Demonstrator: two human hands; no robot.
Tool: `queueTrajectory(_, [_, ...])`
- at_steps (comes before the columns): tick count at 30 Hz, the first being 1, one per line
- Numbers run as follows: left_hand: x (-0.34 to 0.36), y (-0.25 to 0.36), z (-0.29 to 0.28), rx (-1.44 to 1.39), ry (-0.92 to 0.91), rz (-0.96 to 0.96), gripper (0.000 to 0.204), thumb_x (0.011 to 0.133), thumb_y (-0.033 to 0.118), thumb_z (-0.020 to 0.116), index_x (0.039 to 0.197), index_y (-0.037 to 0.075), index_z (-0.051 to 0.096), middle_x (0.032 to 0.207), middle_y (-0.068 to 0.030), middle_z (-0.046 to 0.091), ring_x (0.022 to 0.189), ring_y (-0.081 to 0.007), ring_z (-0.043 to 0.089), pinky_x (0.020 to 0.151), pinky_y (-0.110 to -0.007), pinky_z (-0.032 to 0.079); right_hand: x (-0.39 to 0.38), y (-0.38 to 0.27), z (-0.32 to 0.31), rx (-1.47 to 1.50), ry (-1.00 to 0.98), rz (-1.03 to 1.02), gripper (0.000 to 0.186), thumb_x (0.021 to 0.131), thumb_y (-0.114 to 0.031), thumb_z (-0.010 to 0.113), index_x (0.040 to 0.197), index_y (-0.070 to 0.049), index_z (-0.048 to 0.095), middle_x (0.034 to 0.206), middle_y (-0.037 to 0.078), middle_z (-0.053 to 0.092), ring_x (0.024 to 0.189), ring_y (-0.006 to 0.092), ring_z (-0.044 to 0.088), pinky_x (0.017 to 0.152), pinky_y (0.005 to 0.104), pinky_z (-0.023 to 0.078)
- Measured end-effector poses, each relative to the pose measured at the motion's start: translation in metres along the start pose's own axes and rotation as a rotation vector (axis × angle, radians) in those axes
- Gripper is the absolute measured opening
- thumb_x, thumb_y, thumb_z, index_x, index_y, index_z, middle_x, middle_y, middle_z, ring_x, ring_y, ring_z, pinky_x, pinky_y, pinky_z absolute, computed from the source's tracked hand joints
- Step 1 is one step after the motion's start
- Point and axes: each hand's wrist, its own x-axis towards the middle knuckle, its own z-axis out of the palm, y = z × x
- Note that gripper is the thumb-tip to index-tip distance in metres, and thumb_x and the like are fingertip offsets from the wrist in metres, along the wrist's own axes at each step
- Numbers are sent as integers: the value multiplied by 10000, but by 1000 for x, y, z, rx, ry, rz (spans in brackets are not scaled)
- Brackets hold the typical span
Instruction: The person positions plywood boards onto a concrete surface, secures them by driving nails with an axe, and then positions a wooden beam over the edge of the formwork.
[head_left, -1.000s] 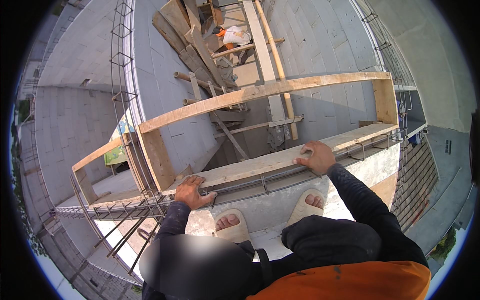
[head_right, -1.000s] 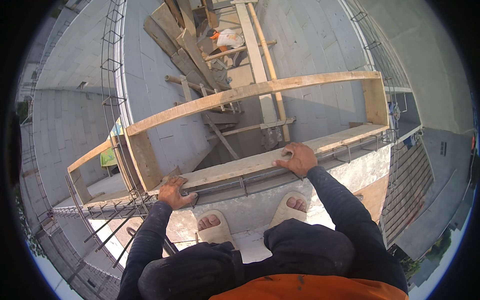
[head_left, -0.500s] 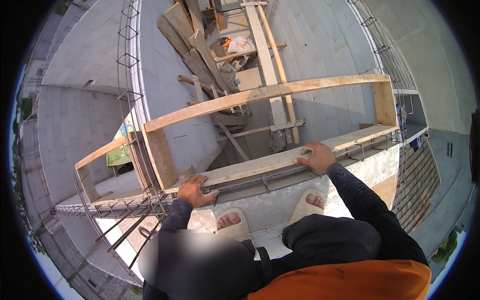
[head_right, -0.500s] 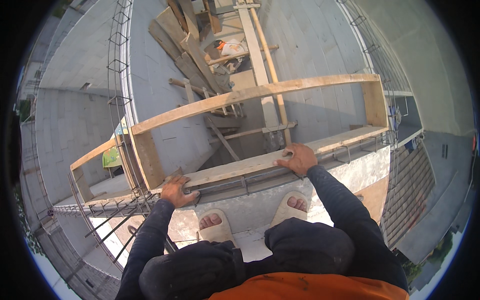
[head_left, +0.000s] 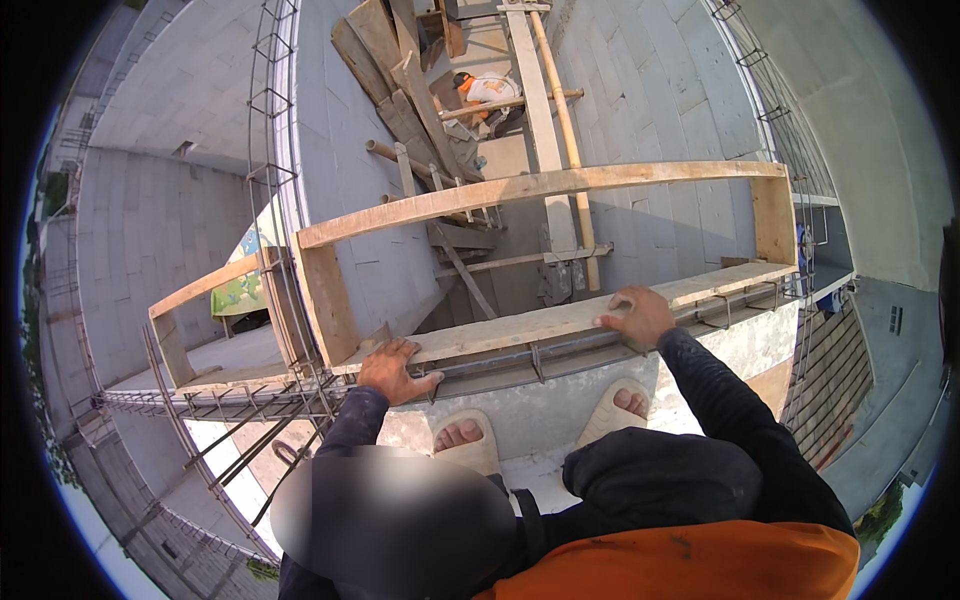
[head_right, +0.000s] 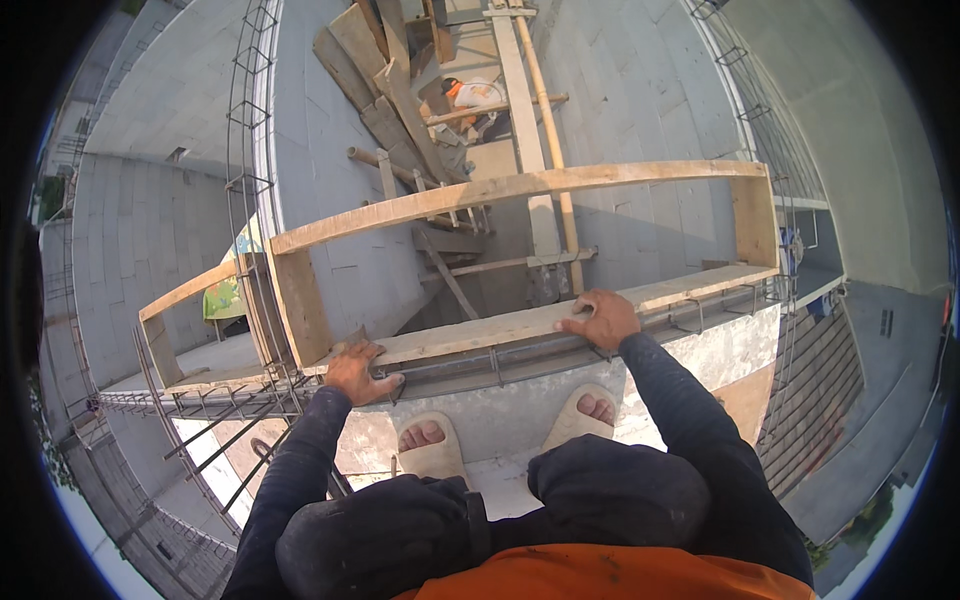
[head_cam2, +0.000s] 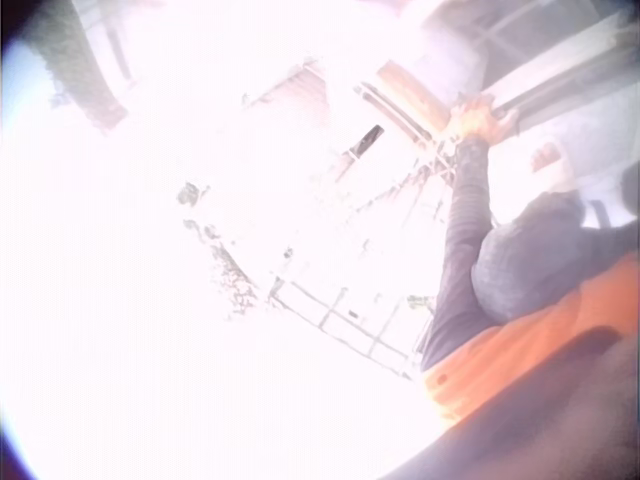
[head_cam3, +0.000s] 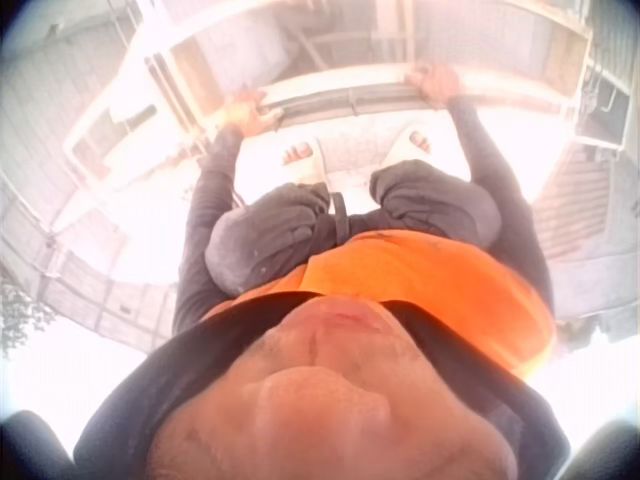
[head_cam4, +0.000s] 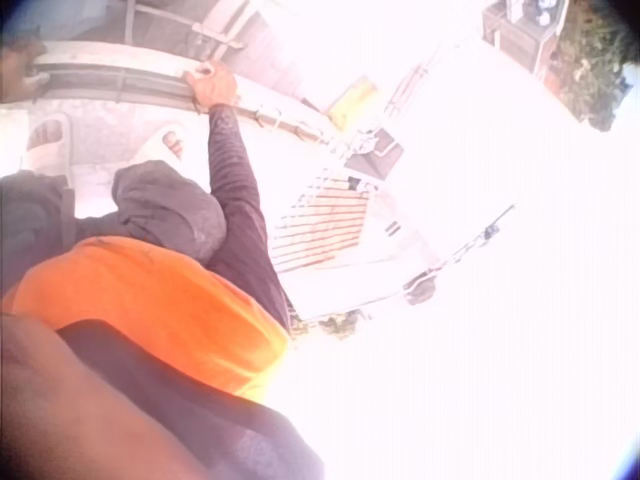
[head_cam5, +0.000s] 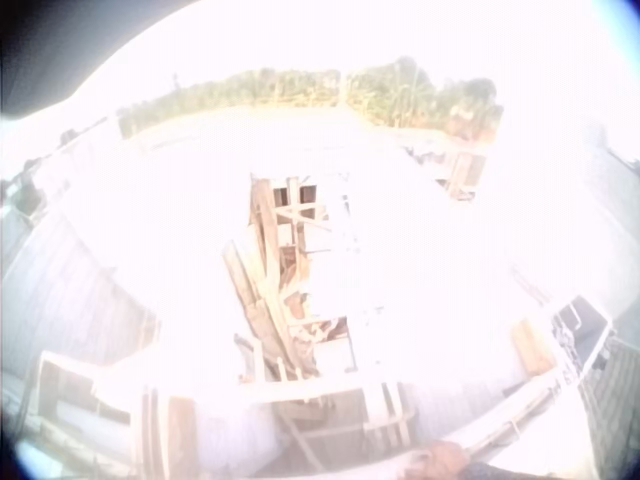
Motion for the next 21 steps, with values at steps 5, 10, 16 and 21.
queueTrajectory(5, [-1,-1,0,8,3,8,896,852,738,732,1458,81,662,1553,-209,593,1447,-393,556,1218,-515,436,-1,1,3,-33,60,-6,636,754,-659,895,987,-77,792,1066,184,753,1057,387,705,936,478,555])
queueTrajectory(10, [-1,5,-5,-20,-4,-31,892,859,734,731,1464,82,657,1544,-211,599,1477,-380,527,1237,-498,415,2,3,4,-5,-7,42,651,756,-690,877,992,-89,799,1067,179,759,1088,392,699,971,481,540])
queueTrajectory(16, [-3,6,-13,-168,15,54,797,931,648,711,1461,54,667,1521,-286,603,1501,-426,498,1258,-497,385,-9,10,17,-163,158,-44,641,824,-735,792,1072,-145,818,1188,150,762,1244,371,637,1171,530,387])
queueTrajectory(21, [3,-7,-2,-375,69,-56,764,970,626,665,1461,41,668,1486,-275,638,1431,-411,569,1234,-466,416,-20,27,15,-255,435,17,633,914,-689,724,1129,-100,809,1236,149,753,1315,359,588,1222,539,323])
